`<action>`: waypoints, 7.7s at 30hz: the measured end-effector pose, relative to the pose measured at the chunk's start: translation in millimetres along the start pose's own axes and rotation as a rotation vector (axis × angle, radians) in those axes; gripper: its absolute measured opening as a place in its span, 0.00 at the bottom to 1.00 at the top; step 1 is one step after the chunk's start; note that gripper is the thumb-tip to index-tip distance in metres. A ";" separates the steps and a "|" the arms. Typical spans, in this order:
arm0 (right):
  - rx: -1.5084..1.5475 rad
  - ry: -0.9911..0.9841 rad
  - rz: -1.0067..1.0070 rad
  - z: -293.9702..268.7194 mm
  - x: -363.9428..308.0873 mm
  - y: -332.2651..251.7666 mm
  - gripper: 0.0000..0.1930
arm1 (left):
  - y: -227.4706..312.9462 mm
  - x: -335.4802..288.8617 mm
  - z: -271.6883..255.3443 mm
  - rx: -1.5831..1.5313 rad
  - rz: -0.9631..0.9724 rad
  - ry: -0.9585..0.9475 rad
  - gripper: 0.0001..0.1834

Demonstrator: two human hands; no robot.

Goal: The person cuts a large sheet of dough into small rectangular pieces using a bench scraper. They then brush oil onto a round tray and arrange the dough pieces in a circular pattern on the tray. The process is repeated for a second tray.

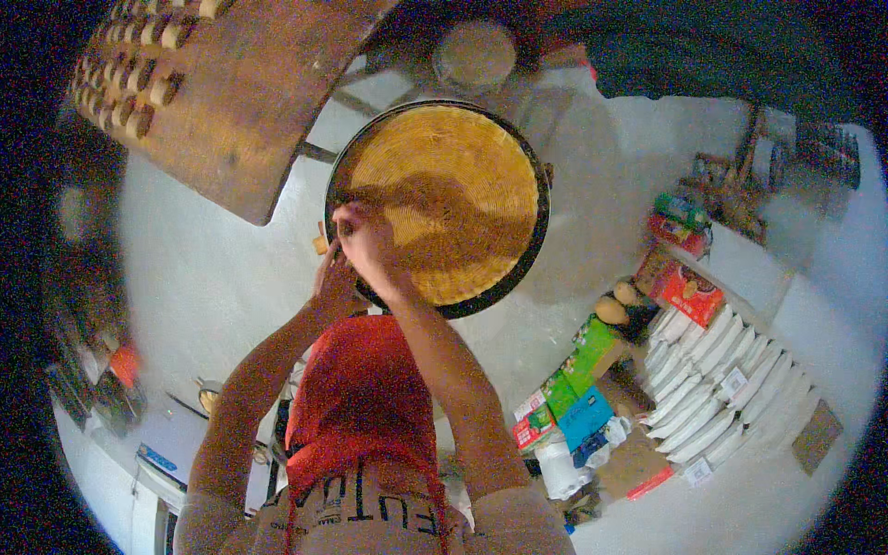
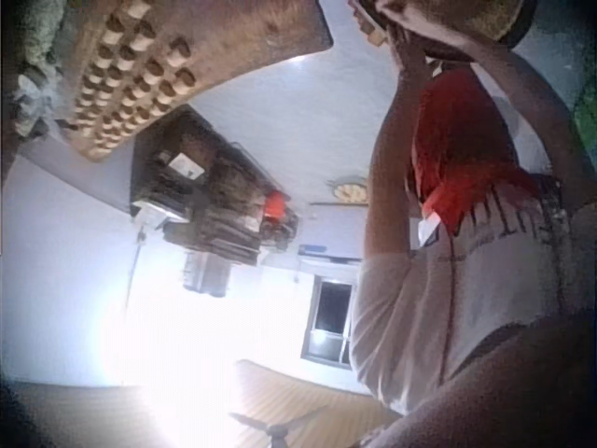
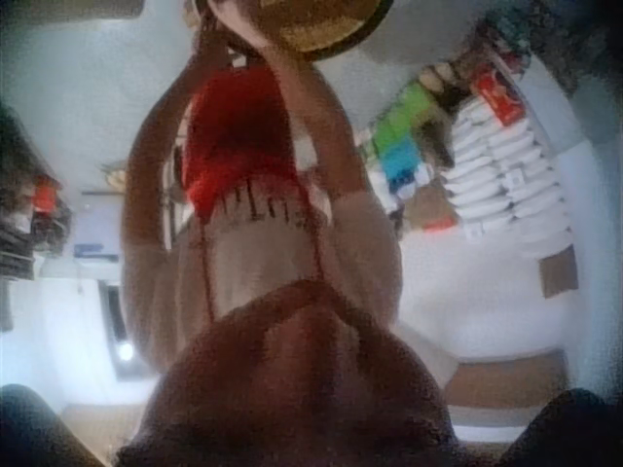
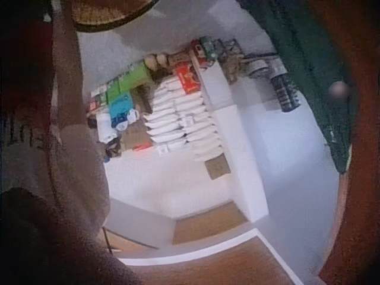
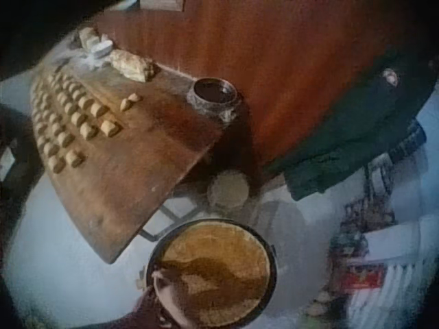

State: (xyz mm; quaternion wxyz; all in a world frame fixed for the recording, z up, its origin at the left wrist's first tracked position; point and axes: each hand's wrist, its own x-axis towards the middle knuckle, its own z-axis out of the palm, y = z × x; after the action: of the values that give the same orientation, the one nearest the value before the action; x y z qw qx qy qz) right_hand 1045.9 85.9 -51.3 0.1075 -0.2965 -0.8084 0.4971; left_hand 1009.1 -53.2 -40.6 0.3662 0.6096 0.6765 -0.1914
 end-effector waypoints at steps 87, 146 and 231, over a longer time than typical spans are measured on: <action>-0.452 -1.042 -0.084 -247.4 -91.0 104.9 0.08 | 245.1 15.1 38.3 -0.581 -0.603 0.116 0.36; -0.420 -0.521 -0.395 -284.1 -54.6 122.0 0.06 | 280.1 42.4 45.8 -0.690 -0.533 0.013 0.34; -0.198 -0.660 -0.200 -84.6 -37.9 -97.5 0.27 | 237.4 -359.0 195.8 -1.522 -1.653 1.035 0.31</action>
State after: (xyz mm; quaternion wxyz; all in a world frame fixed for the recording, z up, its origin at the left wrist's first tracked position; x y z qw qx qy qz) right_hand 1079.6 94.1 78.7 -0.1407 -0.0485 -0.8688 0.4722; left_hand 1285.4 -393.6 136.6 0.0860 -0.3647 0.8624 0.3403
